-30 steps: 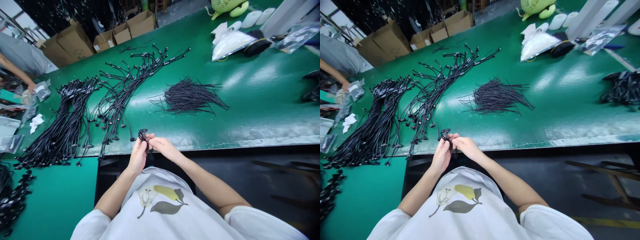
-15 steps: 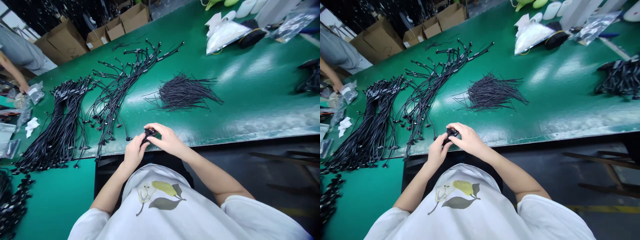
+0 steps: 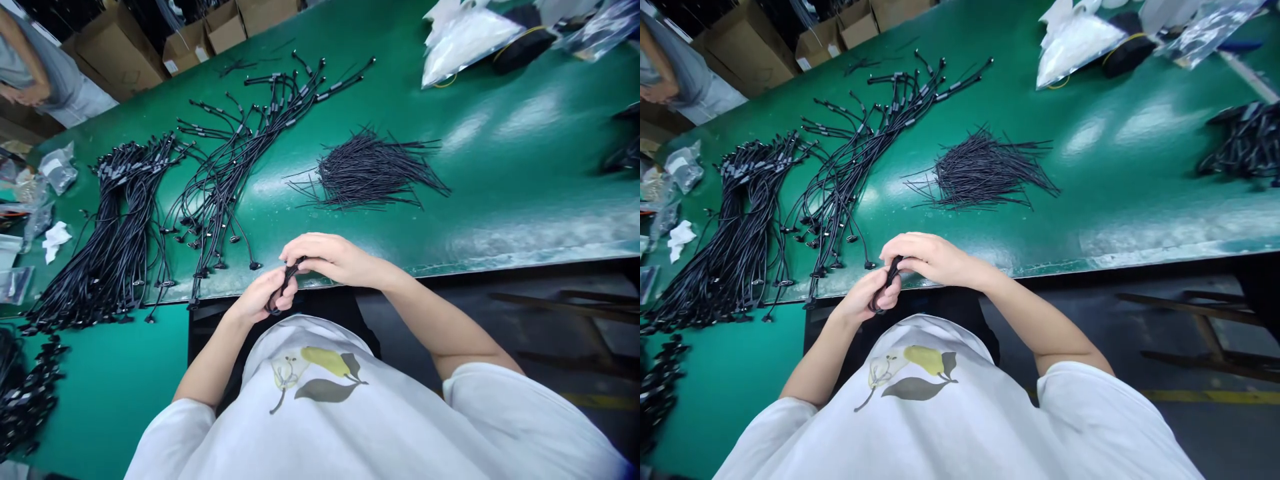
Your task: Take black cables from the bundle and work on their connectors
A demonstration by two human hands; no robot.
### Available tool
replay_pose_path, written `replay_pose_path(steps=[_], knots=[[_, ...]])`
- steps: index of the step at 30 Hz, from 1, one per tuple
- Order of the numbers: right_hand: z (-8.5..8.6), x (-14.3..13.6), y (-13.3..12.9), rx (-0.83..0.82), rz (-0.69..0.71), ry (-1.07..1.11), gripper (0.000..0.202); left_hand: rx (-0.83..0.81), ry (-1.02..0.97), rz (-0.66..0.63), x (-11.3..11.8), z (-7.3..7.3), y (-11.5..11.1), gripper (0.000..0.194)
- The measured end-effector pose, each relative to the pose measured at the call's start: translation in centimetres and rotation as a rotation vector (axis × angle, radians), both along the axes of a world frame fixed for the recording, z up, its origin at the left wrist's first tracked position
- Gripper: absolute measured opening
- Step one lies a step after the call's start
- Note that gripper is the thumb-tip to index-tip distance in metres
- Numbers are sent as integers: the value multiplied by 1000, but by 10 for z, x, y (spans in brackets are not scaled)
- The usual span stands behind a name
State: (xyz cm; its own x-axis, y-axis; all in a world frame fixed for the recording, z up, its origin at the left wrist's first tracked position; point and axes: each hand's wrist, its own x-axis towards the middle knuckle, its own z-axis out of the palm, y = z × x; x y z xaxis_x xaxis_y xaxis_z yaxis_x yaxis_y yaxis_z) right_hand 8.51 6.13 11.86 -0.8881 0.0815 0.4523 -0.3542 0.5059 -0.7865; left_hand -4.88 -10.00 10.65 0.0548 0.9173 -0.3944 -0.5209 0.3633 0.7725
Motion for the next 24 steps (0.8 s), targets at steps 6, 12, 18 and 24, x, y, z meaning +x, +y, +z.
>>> replay_pose_path(steps=[6, 12, 18, 24], knots=[[6, -2, -7, -13, 73, -7, 25, -81, -87, 21, 4, -4, -2, 46], [2, -11, 1, -71, 141, -61, 29, -82, -57, 65, 7, -8, -3, 44], [-9, -10, -18, -10, -365, -99, 48, 5, 157, 339, 5, -15, 0, 39], [-17, -15, -41, 305, -590, -56, 21, 40, 233, 354, 16, -18, -2, 39]])
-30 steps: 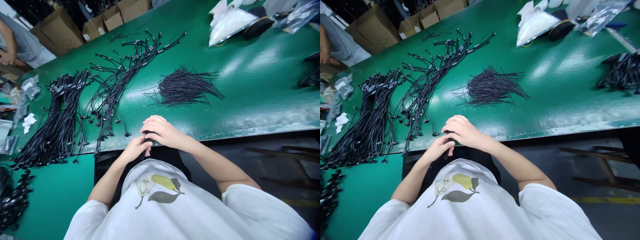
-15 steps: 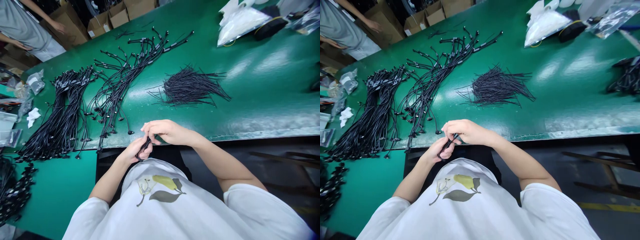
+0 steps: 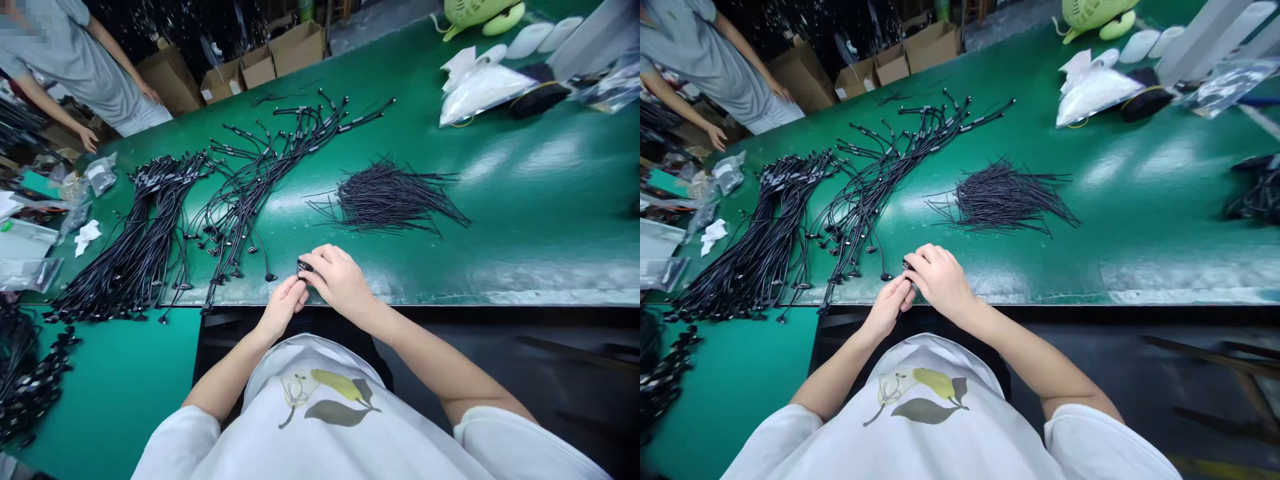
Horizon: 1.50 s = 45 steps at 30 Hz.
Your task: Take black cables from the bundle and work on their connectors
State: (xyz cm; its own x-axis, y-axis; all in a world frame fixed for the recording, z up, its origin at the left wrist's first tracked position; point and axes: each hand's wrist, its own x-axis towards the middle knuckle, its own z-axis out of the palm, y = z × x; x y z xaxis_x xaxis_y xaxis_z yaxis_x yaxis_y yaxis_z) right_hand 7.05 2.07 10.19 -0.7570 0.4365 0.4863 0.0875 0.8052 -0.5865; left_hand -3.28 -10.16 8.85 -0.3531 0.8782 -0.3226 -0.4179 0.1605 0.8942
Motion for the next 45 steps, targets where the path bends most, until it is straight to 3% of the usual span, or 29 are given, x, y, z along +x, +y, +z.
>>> replay_pose_path(steps=[2, 5, 9, 13, 15, 19, 25, 29, 31, 33, 35, 38, 41, 43, 45], knots=[[0, -2, 3, 34, 78, 69, 20, -6, -41, -61, 2, 1, 0, 46], [0, -5, 13, -86, 222, 156, 20, -3, -95, -137, 1, 6, -1, 49], [0, -7, 19, -216, 284, 141, 18, -14, -131, -187, 0, 10, -5, 48], [-4, -2, 16, -11, 371, 60, 33, -26, -108, -193, 0, 3, -9, 48], [-5, 4, 17, 95, 423, 18, 31, -30, -102, -247, -1, 1, -11, 49], [-6, 15, 23, 13, 550, -43, 16, -35, -120, -378, -1, 6, -14, 52], [-18, 25, 31, 49, 448, 103, 12, -38, 149, -391, -2, 11, -15, 62], [-29, 30, 34, 23, 378, 151, 12, -64, 26, -334, 9, 4, -17, 58], [-36, 29, 36, -52, 301, 152, 13, -53, -64, -272, 16, 1, -14, 55], [-45, 26, 35, -227, 167, 162, 17, -29, -93, -210, 21, -2, -10, 54], [-52, 22, 28, -493, 69, 187, 43, -3, -82, -151, 22, -5, -4, 55], [-58, 21, 9, -904, 149, 55, 58, 16, -60, -146, 18, -10, 5, 59], [-52, 29, 0, -1211, 285, -163, 54, 15, 9, -326, 9, -11, 10, 66], [-42, 36, 12, -1248, 242, -109, 53, -3, 178, -434, 6, -7, 5, 62], [-31, 46, 41, -1050, 51, -44, 49, -44, 434, -431, 5, -1, -8, 46]])
